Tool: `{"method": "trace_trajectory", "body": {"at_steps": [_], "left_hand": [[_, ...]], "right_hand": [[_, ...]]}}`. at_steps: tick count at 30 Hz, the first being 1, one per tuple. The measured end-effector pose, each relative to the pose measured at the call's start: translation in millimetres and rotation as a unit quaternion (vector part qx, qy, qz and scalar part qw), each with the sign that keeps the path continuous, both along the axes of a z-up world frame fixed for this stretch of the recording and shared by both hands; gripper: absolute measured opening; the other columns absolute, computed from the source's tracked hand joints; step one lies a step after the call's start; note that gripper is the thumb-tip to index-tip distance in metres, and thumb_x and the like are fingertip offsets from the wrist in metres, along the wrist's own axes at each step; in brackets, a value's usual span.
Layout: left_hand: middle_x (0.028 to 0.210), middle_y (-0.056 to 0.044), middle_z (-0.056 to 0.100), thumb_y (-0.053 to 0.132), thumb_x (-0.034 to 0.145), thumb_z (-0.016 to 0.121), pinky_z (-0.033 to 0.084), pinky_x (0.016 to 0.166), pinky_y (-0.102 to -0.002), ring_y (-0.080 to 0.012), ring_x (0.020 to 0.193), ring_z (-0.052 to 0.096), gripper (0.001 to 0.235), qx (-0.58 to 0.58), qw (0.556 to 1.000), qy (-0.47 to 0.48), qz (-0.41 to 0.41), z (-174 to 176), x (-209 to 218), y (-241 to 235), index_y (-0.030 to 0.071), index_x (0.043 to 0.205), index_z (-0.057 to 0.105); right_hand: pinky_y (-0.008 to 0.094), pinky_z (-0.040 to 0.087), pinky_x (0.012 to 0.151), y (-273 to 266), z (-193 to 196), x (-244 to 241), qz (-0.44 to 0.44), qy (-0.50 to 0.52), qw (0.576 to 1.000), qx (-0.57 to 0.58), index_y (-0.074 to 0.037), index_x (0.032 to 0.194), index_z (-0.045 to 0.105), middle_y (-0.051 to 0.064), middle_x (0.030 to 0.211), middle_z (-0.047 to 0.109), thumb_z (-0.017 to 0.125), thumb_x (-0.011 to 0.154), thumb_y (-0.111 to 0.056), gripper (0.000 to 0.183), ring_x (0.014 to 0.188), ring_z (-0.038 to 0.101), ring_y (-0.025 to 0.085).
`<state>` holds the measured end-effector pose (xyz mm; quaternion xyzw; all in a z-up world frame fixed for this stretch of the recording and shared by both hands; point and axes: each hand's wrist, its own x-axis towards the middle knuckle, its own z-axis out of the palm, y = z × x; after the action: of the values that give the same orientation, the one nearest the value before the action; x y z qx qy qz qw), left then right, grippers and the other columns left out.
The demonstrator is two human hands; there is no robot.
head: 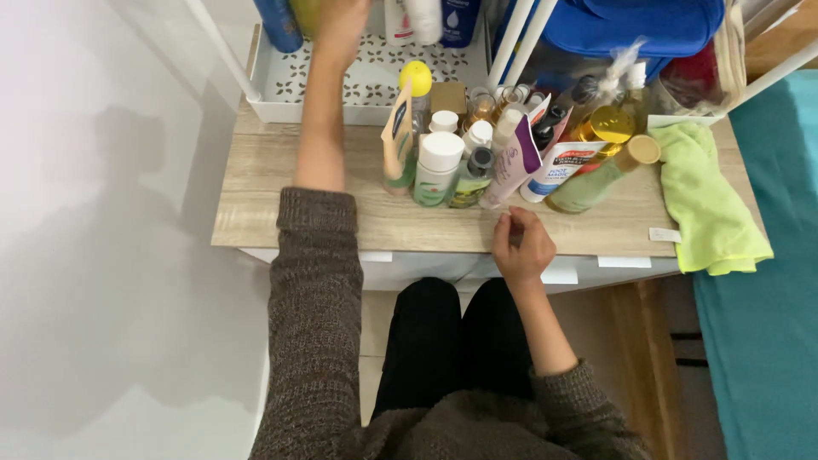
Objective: Organizing various skincare and cosmetic products on a storage shelf.
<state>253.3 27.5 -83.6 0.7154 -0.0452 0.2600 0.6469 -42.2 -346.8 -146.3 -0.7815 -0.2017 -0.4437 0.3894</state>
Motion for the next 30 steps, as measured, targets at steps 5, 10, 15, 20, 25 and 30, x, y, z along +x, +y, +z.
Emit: {"method": "trace_trajectory", "body": {"at_steps": [5, 10, 15, 20, 25, 30], "left_hand": [[0.107, -0.008, 0.067, -0.001, 0.106, 0.060, 0.049, 0.088, -0.032, -0.0168, 0.098, 0.061, 0.008, 0.072, 0.968, -0.226, 0.079, 78, -183, -8, -0.004, 0.109, 0.067], [0.144, -0.010, 0.062, -0.011, 0.109, 0.053, 0.046, 0.109, -0.032, -0.0198, 0.130, 0.061, 0.024, 0.136, 0.933, -0.268, 0.196, 82, -332, -37, 0.000, 0.118, 0.073], [0.135, -0.008, 0.062, -0.006, 0.103, 0.050, 0.050, 0.093, -0.029, -0.0151, 0.113, 0.059, 0.026, 0.027, 0.983, -0.163, 0.077, 62, -414, -97, 0.004, 0.114, 0.072], [0.142, -0.009, 0.059, 0.005, 0.108, 0.051, 0.051, 0.096, -0.030, -0.0165, 0.118, 0.060, 0.022, -0.034, 0.985, -0.135, -0.106, 38, -420, -181, 0.004, 0.118, 0.072], [0.150, -0.010, 0.053, 0.009, 0.111, 0.051, 0.046, 0.113, -0.035, -0.0221, 0.137, 0.056, 0.025, -0.033, 0.969, -0.099, -0.223, 30, -416, -226, 0.004, 0.125, 0.070], [0.162, -0.013, 0.041, 0.010, 0.110, 0.051, 0.030, 0.132, -0.040, -0.0259, 0.154, 0.039, 0.027, -0.005, 0.959, -0.159, -0.234, 36, -421, -218, 0.003, 0.131, 0.066]], "right_hand": [[0.030, 0.055, 0.060, -4, -1, -1, 0.010, 0.016, 1.000, -0.009, -0.001, 0.110, 0.064, 0.009, 0.082, 0.069, 0.075, 0.095, 0.000, 0.019, 0.065, 0.067, 0.019], [0.031, 0.055, 0.062, -10, -3, -7, 0.037, 0.042, 0.998, 0.001, -0.002, 0.116, 0.061, 0.007, 0.083, 0.067, 0.074, 0.096, -0.002, 0.024, 0.067, 0.067, 0.019], [0.028, 0.052, 0.072, -15, 13, -30, 0.157, 0.107, 0.977, 0.099, -0.003, 0.128, 0.058, 0.009, 0.101, 0.066, 0.073, 0.100, -0.004, 0.032, 0.080, 0.063, 0.015], [0.024, 0.047, 0.064, -12, 54, -82, 0.300, 0.146, 0.936, 0.108, -0.001, 0.129, 0.054, 0.012, 0.115, 0.061, 0.076, 0.087, -0.010, 0.048, 0.073, 0.055, 0.010], [0.022, 0.044, 0.058, -38, 48, -79, 0.191, 0.196, 0.958, 0.084, -0.002, 0.121, 0.057, 0.003, 0.079, 0.059, 0.086, 0.083, -0.011, 0.049, 0.063, 0.053, 0.009], [0.023, 0.051, 0.062, -58, 39, -46, 0.151, 0.201, 0.958, 0.139, -0.001, 0.130, 0.051, 0.004, 0.086, 0.067, 0.082, 0.093, -0.008, 0.049, 0.069, 0.062, 0.010]]}}
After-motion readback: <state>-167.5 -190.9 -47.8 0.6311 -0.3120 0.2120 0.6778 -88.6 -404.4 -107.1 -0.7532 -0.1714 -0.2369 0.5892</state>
